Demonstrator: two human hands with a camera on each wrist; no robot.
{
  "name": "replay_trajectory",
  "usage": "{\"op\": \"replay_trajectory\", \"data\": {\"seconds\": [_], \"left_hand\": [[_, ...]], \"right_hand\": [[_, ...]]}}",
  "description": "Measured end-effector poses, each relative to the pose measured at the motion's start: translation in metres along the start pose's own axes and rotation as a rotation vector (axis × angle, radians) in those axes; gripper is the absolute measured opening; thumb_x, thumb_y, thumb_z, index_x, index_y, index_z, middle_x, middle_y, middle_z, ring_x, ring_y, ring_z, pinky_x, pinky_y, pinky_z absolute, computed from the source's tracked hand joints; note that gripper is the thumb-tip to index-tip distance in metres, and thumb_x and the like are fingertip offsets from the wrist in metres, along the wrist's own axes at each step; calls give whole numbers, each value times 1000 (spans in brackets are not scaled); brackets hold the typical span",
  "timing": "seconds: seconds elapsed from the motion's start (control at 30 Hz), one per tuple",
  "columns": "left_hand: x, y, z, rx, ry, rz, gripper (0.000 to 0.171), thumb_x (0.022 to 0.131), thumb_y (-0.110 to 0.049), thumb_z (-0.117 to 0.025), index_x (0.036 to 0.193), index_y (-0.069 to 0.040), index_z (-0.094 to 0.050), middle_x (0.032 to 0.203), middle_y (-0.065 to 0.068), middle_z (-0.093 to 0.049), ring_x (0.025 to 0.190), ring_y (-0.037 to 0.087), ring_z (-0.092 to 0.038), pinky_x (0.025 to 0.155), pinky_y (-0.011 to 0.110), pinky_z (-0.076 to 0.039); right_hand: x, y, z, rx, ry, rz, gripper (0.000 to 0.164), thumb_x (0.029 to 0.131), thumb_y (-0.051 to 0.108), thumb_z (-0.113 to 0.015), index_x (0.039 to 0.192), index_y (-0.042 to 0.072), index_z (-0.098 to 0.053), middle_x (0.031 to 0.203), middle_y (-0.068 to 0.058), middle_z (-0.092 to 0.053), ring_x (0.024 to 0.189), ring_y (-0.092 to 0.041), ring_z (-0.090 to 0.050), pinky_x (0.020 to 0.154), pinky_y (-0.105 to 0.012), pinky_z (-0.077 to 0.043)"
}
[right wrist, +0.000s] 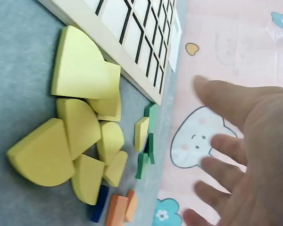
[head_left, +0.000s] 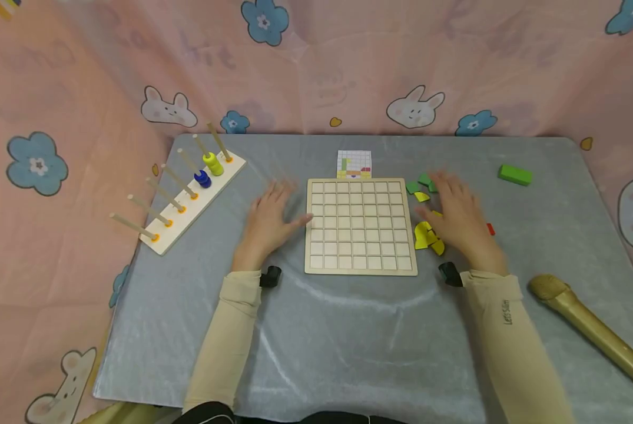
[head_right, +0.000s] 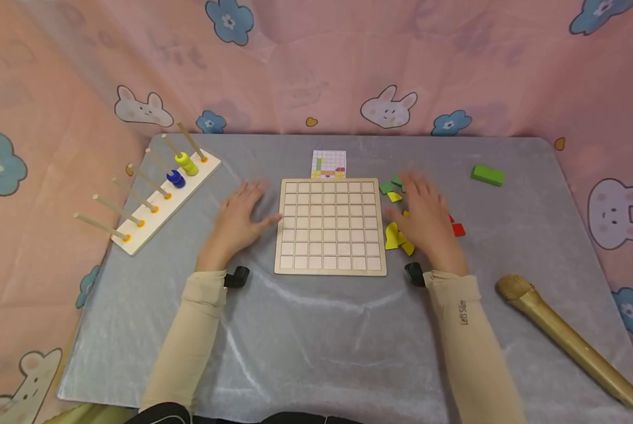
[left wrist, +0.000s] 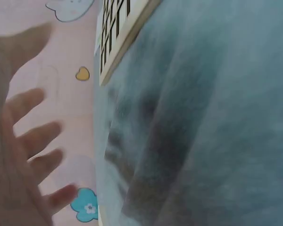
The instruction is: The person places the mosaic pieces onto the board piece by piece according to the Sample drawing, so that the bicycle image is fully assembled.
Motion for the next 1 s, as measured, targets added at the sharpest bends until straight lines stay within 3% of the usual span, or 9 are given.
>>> {"op": "replay_trajectory", "data": {"seconds": [0.17,0.4,0.6,0.77,1.0], "left_hand": [[-15,-4,-12,-93,152,-50,96,88,-55,-83,166,-21,-39,176,4,-31,167,29,-15,131,60,-18],[-34,-7,-27,-125,267,-93,120,70,-50,-97,168,-20,-35,176,-2,-26,168,26,-5,130,59,-14],[-38,-5,-31,-119,280,-90,127,66,-46,-100,168,-18,-30,177,-3,-23,168,25,-3,130,59,-11],[-38,-2,-32,-119,270,-90,128,65,-47,-100,168,-17,-30,176,-2,-24,168,26,-4,129,60,-12],[-38,4,-34,-115,242,-90,125,65,-51,-100,167,-19,-35,175,-3,-31,168,26,-11,128,58,-15]], "right_hand": [[-1,-7,-7,34,62,-11,74,103,28,-70,162,-1,-35,169,-30,-30,151,-54,-25,124,-73,-16],[14,-14,-15,67,-32,64,56,105,19,-69,154,0,-50,158,-28,-47,143,-49,-38,120,-67,-28],[36,-16,-19,44,-81,113,47,105,13,-67,149,-1,-57,151,-30,-54,130,-51,-44,111,-68,-34],[47,-15,-21,-15,-80,125,45,104,11,-67,147,-2,-60,149,-28,-55,131,-50,-44,111,-69,-34],[52,-14,-23,-3,-115,132,32,102,11,-71,130,-5,-68,140,-28,-58,125,-48,-44,109,-68,-34]]}}
Point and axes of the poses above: each hand's wrist, its own x-axis towards the middle knuckle, its own z-axis out of the back of the hand, y = z × x, the point moved 5 cm from there along x, towards the middle knuckle
